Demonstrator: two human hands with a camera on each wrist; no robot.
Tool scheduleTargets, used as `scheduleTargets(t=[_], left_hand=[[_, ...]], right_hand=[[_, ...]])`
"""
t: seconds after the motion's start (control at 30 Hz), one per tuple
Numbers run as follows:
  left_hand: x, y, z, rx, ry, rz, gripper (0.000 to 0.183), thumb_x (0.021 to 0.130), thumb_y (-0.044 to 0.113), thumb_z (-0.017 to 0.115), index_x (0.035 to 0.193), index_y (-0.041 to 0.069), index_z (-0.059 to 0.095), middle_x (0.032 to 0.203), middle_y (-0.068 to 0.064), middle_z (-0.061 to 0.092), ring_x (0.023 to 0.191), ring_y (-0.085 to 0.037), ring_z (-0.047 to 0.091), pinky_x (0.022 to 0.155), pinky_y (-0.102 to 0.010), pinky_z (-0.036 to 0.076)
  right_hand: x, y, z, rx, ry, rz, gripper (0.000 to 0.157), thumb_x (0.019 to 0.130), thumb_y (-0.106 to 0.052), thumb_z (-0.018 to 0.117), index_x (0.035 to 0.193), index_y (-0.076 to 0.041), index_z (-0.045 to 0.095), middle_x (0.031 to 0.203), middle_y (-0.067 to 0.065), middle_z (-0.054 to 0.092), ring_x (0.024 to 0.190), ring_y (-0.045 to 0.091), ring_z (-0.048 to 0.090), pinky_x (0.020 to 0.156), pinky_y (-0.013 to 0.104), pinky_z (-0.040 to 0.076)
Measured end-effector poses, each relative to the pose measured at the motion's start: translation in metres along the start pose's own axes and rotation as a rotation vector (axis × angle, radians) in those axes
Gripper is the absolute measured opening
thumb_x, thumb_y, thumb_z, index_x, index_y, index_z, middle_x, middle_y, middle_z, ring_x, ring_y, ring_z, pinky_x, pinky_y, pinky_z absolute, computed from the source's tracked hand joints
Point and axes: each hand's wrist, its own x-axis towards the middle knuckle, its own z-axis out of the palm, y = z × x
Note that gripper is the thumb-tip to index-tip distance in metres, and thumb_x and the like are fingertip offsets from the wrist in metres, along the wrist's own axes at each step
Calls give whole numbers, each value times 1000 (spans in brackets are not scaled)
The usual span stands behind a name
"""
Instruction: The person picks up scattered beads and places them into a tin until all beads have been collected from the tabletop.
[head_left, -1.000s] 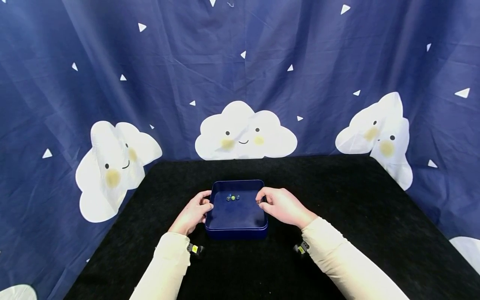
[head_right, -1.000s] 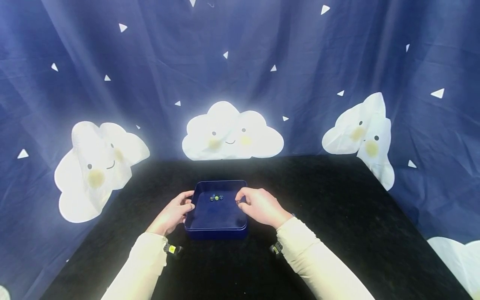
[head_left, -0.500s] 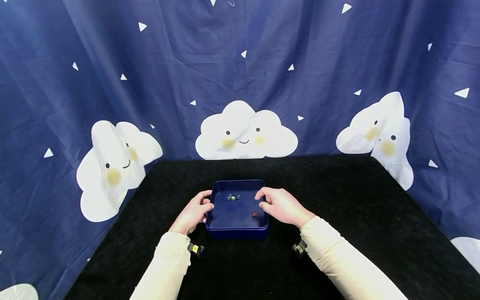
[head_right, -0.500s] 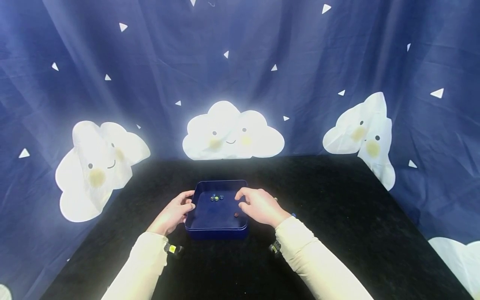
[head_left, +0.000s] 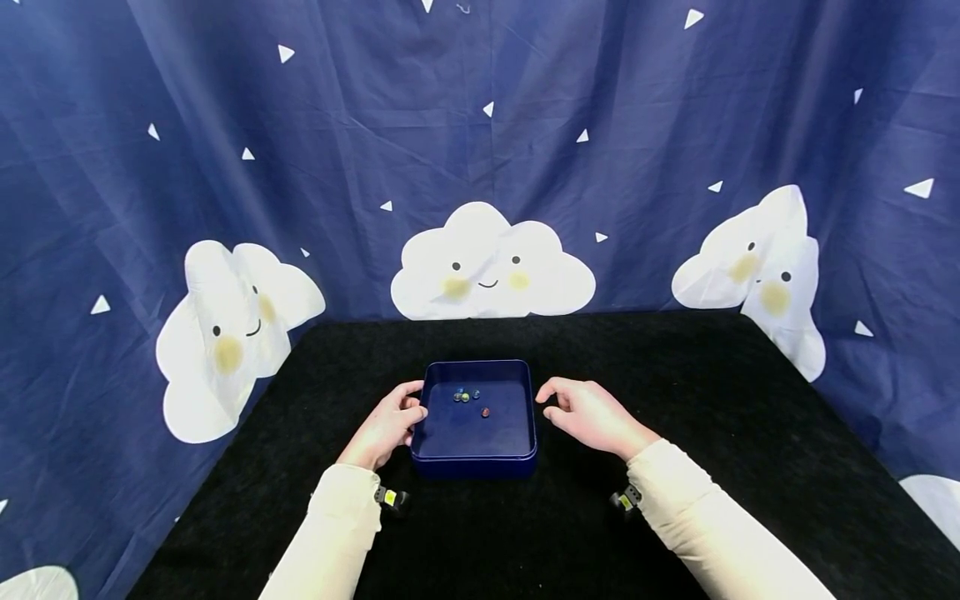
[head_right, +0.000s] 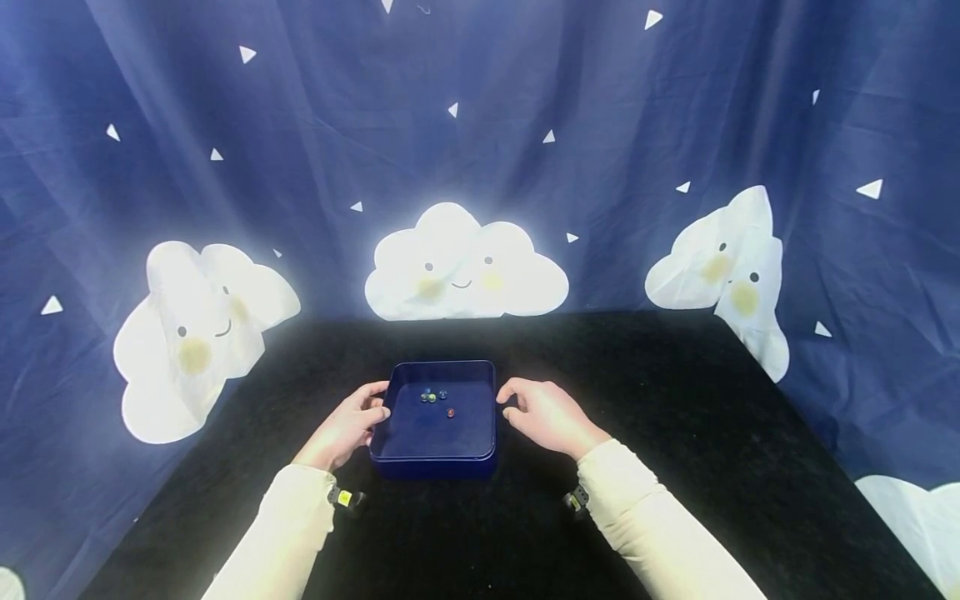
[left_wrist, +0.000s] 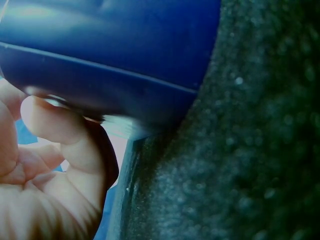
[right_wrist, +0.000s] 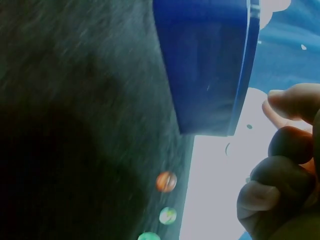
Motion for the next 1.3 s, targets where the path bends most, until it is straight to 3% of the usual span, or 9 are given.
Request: scheduleTargets(t=[0.6, 1.0, 1.3], left_hand=[[1, -1, 1, -3, 4, 5, 60, 90, -1, 59, 148, 5, 44, 103, -11, 49, 64, -15, 48, 49, -23, 42], [1, -3, 1, -9, 2, 12, 59, 89, 0, 59, 147, 6, 46, 103, -12, 51, 65, -18, 50, 48, -24, 44], [0, -2, 2, -9, 7, 3, 59, 89, 0, 59, 146, 9, 48, 103, -11, 51, 64, -18, 49, 48, -24, 43]], right_hand=[[-32, 46, -31, -44, -23, 87, 20, 89, -11, 69, 109, -17, 69, 65, -9, 51, 54, 8, 50, 55, 29, 44], [-46, 67, -47, -103, -53, 77, 20, 88, -13, 71, 108, -14, 69, 67, -10, 50, 55, 7, 46, 56, 28, 41], [-56, 79, -51, -111, -128, 98, 24, 83, -9, 71, 107, -16, 68, 67, -9, 49, 58, 7, 46, 59, 29, 41]])
